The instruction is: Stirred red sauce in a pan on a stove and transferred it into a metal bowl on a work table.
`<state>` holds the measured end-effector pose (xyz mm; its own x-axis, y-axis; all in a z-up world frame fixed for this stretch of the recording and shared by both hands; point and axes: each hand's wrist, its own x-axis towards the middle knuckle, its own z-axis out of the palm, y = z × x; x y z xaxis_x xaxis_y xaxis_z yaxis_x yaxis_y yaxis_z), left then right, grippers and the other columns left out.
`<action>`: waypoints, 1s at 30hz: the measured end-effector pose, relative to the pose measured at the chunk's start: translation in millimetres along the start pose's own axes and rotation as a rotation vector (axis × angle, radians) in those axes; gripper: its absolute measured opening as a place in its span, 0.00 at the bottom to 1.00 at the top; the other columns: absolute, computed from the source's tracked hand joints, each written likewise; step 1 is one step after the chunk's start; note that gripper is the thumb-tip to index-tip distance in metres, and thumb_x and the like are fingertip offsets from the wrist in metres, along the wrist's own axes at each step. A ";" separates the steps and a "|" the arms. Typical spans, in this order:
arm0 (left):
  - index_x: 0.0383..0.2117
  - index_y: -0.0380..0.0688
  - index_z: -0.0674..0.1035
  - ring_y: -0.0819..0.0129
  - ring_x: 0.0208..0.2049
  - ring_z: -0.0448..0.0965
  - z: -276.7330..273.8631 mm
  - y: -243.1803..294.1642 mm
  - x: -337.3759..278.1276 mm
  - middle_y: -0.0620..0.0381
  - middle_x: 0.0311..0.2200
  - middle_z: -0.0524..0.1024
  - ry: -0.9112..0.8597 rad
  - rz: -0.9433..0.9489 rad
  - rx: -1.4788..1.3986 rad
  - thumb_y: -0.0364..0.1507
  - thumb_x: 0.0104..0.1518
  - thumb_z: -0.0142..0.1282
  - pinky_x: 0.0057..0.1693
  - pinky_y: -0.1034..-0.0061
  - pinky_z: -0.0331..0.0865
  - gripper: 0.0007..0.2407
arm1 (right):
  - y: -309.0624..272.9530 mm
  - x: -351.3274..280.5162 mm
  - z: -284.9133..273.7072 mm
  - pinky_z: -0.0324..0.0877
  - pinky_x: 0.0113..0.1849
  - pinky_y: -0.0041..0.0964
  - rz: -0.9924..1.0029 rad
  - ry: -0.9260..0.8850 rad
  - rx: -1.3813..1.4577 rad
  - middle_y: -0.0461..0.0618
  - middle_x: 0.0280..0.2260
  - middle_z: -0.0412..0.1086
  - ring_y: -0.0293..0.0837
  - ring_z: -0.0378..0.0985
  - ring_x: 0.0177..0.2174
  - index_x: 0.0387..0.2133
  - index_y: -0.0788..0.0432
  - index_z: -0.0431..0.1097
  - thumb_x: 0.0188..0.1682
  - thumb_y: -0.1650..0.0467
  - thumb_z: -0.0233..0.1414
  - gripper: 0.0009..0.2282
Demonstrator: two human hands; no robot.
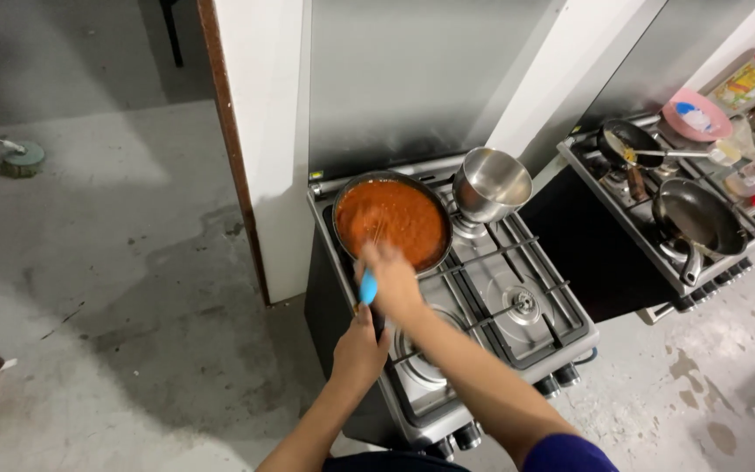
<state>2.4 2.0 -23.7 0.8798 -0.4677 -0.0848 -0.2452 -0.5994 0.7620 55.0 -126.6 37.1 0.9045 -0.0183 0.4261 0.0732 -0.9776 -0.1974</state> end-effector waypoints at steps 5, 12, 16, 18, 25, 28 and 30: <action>0.65 0.30 0.58 0.41 0.50 0.77 -1.8 1.1 -0.9 0.34 0.56 0.70 0.054 0.012 0.006 0.37 0.59 0.54 0.53 0.57 0.73 0.31 | 8.7 3.6 -7.1 0.74 0.34 0.54 0.068 0.041 -0.032 0.65 0.33 0.72 0.66 0.76 0.35 0.36 0.60 0.65 0.48 0.70 0.53 0.08; 0.65 0.29 0.57 0.41 0.51 0.76 6.5 -5.9 -1.2 0.33 0.57 0.69 0.047 0.017 -0.004 0.37 0.59 0.54 0.53 0.57 0.73 0.32 | 23.2 11.4 -29.3 0.73 0.36 0.55 0.014 0.066 0.189 0.64 0.31 0.72 0.65 0.77 0.34 0.35 0.60 0.67 0.48 0.71 0.52 0.05; 0.65 0.28 0.57 0.39 0.49 0.77 2.1 0.1 -2.4 0.31 0.57 0.69 0.065 0.045 0.000 0.37 0.60 0.53 0.52 0.57 0.74 0.31 | 45.0 0.1 -15.6 0.71 0.31 0.57 0.102 -0.002 -0.030 0.68 0.31 0.71 0.67 0.76 0.31 0.37 0.63 0.66 0.49 0.70 0.54 0.08; 0.65 0.29 0.57 0.40 0.49 0.77 -4.8 5.9 -0.2 0.33 0.56 0.69 0.041 0.012 -0.021 0.37 0.60 0.53 0.52 0.57 0.74 0.31 | 19.9 -7.0 -32.2 0.71 0.32 0.56 0.088 -0.036 -0.060 0.67 0.30 0.71 0.66 0.76 0.31 0.35 0.62 0.66 0.48 0.69 0.54 0.08; 0.66 0.32 0.57 0.42 0.48 0.78 -13.5 14.8 -3.6 0.36 0.56 0.72 -0.001 -0.044 -0.021 0.38 0.60 0.52 0.52 0.57 0.75 0.31 | 32.9 8.5 -51.3 0.71 0.33 0.54 0.032 0.111 0.228 0.65 0.30 0.72 0.65 0.76 0.32 0.37 0.63 0.67 0.50 0.71 0.52 0.06; 0.67 0.31 0.55 0.41 0.48 0.78 1.3 1.3 1.5 0.33 0.57 0.69 -0.016 -0.019 0.008 0.38 0.60 0.52 0.51 0.57 0.74 0.32 | 43.5 4.4 -62.9 0.72 0.30 0.48 0.086 0.132 0.274 0.63 0.28 0.74 0.58 0.78 0.27 0.36 0.63 0.70 0.49 0.72 0.53 0.06; 0.67 0.32 0.55 0.41 0.48 0.78 -9.2 9.4 1.4 0.34 0.58 0.68 -0.021 -0.038 0.003 0.38 0.60 0.52 0.51 0.57 0.74 0.32 | 59.0 7.7 -80.5 0.72 0.29 0.43 0.140 0.135 0.358 0.58 0.25 0.74 0.51 0.78 0.25 0.33 0.63 0.70 0.51 0.72 0.52 0.05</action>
<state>5.1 1.7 -10.7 0.8800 -0.4577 -0.1269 -0.2130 -0.6191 0.7559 32.5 -201.3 99.8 0.8546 -0.1964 0.4808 0.1165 -0.8296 -0.5460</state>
